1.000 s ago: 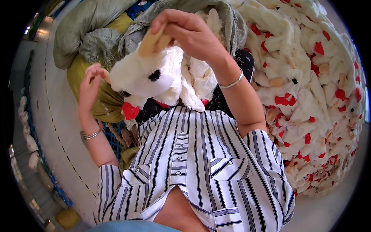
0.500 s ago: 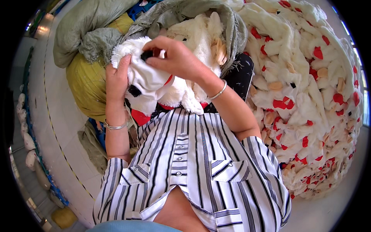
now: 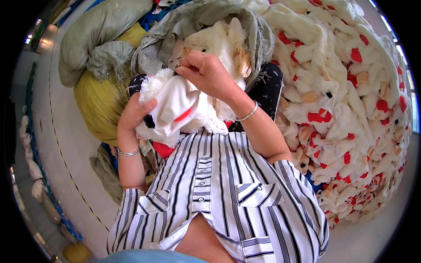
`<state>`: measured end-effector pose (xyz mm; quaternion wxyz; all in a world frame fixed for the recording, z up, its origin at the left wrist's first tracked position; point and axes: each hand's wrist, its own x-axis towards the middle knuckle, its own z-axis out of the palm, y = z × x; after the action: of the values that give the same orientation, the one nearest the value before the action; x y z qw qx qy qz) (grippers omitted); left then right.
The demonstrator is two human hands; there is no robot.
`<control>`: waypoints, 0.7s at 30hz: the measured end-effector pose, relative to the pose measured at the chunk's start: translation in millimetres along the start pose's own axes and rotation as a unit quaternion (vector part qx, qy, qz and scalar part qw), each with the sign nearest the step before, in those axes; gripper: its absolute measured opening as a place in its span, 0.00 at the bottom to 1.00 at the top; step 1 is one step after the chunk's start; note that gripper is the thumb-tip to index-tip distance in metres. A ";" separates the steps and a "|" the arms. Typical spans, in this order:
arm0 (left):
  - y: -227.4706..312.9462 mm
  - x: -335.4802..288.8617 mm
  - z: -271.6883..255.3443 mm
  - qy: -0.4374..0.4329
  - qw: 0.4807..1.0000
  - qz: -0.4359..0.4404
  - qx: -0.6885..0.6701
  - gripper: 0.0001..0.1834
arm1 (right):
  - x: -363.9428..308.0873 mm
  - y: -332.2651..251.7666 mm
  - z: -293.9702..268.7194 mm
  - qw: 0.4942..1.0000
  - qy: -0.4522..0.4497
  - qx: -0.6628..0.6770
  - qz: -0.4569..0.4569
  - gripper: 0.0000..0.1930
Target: The person assembles a white stuffed toy by hand, inserting red fabric pieces into the toy's limbs and body. They repeatedly turn the toy over, adjust the fabric, and manipulate the stuffing to shape the toy. The process involves handling multiple red fabric pieces and the white plush body.
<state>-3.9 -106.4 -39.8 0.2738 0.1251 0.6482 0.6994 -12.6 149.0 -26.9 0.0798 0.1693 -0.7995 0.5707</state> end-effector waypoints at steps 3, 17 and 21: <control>-10.7 -4.2 -3.4 0.012 1.000 -0.004 -0.004 0.22 | -1.7 13.7 -10.1 0.996 0.011 0.060 0.061 0.10; -10.1 21.8 24.6 0.228 0.967 0.025 -0.112 0.18 | -17.2 -44.9 31.4 0.980 -0.168 -0.109 -0.002 0.17; -2.2 23.2 27.9 0.252 0.957 -0.001 -0.145 0.18 | -12.8 -53.9 29.2 0.987 -0.130 -0.088 0.045 0.22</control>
<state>-7.6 -70.4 -42.6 0.1174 -0.0963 0.5879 0.7945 20.7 108.2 7.0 -0.0358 0.1987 -0.8568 0.4744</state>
